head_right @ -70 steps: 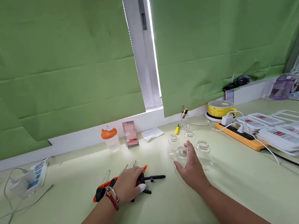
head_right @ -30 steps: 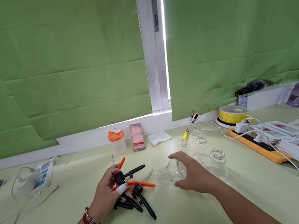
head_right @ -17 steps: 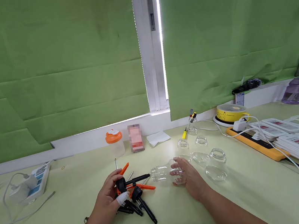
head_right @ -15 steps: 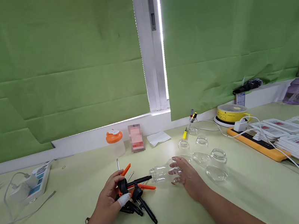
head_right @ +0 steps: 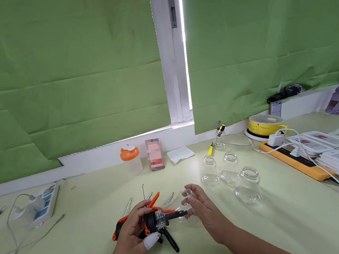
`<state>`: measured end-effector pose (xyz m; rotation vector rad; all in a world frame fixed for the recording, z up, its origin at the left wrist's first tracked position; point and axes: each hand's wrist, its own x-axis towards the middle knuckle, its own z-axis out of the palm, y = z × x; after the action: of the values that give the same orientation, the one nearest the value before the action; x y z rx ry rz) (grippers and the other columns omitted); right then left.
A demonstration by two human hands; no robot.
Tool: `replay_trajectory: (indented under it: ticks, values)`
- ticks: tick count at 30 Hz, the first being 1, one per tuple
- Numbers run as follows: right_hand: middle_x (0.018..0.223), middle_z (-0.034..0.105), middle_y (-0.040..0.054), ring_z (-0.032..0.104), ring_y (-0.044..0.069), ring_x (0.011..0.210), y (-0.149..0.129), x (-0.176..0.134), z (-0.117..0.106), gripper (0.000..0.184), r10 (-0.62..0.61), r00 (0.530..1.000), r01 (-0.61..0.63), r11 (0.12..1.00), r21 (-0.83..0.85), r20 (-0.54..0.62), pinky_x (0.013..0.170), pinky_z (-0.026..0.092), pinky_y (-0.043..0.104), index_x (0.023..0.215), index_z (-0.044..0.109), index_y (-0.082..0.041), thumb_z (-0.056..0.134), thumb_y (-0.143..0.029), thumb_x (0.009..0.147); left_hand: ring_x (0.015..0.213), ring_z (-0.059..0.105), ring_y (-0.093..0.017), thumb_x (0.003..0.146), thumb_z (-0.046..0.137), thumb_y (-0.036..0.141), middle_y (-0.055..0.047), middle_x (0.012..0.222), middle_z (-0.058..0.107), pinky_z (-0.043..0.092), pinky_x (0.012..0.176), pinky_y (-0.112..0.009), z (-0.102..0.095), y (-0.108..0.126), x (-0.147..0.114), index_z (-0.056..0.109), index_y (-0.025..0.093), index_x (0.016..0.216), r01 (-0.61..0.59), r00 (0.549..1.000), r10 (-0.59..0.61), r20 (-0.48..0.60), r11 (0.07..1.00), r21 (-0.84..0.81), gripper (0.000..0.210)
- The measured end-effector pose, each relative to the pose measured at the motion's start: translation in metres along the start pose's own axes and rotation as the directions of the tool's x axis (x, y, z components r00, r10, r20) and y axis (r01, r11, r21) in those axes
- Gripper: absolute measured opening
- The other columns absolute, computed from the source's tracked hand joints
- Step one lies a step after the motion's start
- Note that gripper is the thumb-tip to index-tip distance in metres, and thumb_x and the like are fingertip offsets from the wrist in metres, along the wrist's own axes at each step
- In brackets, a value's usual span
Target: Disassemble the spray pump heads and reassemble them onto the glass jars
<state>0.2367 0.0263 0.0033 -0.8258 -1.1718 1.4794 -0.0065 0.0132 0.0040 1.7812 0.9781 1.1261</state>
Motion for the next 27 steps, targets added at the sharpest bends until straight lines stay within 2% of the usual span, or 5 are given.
replay_trajectory:
  ticks: [8, 16, 20, 23, 27]
  values:
    - [0.117, 0.047, 0.0066, 0.050, 0.021, 0.104, 0.001, -0.004, 0.003, 0.037, -0.041, 0.999, 0.042, 0.995, -0.094, 0.017, 0.087, 0.043, 0.039, 0.116, 0.044, -0.031, 0.047, -0.053, 0.087, 0.121, 0.049, -0.026, 0.074, 0.068, 0.022, -0.014, 0.141, 0.035, 0.048, 0.095, -0.042, 0.004, 0.002, -0.002, 0.052, 0.025, 0.111, 0.030, 0.999, -0.030, 0.013, 0.999, -0.022, 0.040]
    - [0.115, 0.046, 0.0054, 0.050, 0.020, 0.103, 0.001, -0.006, 0.006, 0.034, -0.035, 0.997, 0.042, 0.994, -0.102, 0.068, 0.088, 0.044, 0.038, 0.112, 0.043, -0.031, 0.049, -0.053, 0.086, 0.126, 0.044, -0.028, 0.072, 0.069, 0.022, -0.014, 0.140, 0.037, 0.047, 0.096, -0.042, 0.003, 0.000, -0.002, 0.054, 0.024, 0.109, 0.031, 0.999, -0.031, -0.028, 1.000, -0.005, 0.040]
    - [0.118, 0.044, 0.0059, 0.052, 0.020, 0.101, 0.002, -0.005, 0.002, 0.036, 0.005, 0.994, 0.001, 0.998, -0.060, 0.106, 0.084, 0.046, 0.040, 0.116, 0.041, -0.033, 0.047, -0.053, 0.087, 0.125, 0.045, -0.028, 0.073, 0.069, 0.022, -0.013, 0.140, 0.037, 0.048, 0.095, -0.041, 0.002, -0.002, -0.003, 0.055, 0.024, 0.111, 0.046, 0.999, -0.046, -0.015, 0.999, -0.004, 0.041]
    - [0.124, 0.042, 0.0083, 0.050, 0.023, 0.106, 0.000, -0.004, -0.003, 0.045, 0.053, 0.984, -0.051, 0.999, -0.021, 0.171, 0.087, 0.045, 0.043, 0.121, 0.041, -0.032, 0.052, -0.054, 0.084, 0.124, 0.046, -0.028, 0.073, 0.068, 0.023, -0.013, 0.140, 0.038, 0.047, 0.096, -0.042, 0.003, -0.001, -0.003, 0.056, 0.024, 0.111, 0.061, 0.998, -0.061, -0.021, 0.998, -0.002, 0.040]
    - [0.135, 0.035, 0.0090, 0.044, 0.028, 0.119, -0.004, -0.004, -0.010, 0.070, 0.062, 0.962, -0.058, 0.998, -0.019, 0.266, 0.095, 0.040, 0.047, 0.125, 0.041, -0.032, 0.076, -0.045, 0.065, 0.125, 0.046, -0.029, 0.072, 0.069, 0.025, -0.013, 0.138, 0.040, 0.048, 0.095, -0.041, 0.003, 0.000, -0.003, 0.057, 0.024, 0.109, 0.051, 0.998, -0.051, -0.048, 0.999, -0.006, 0.039]
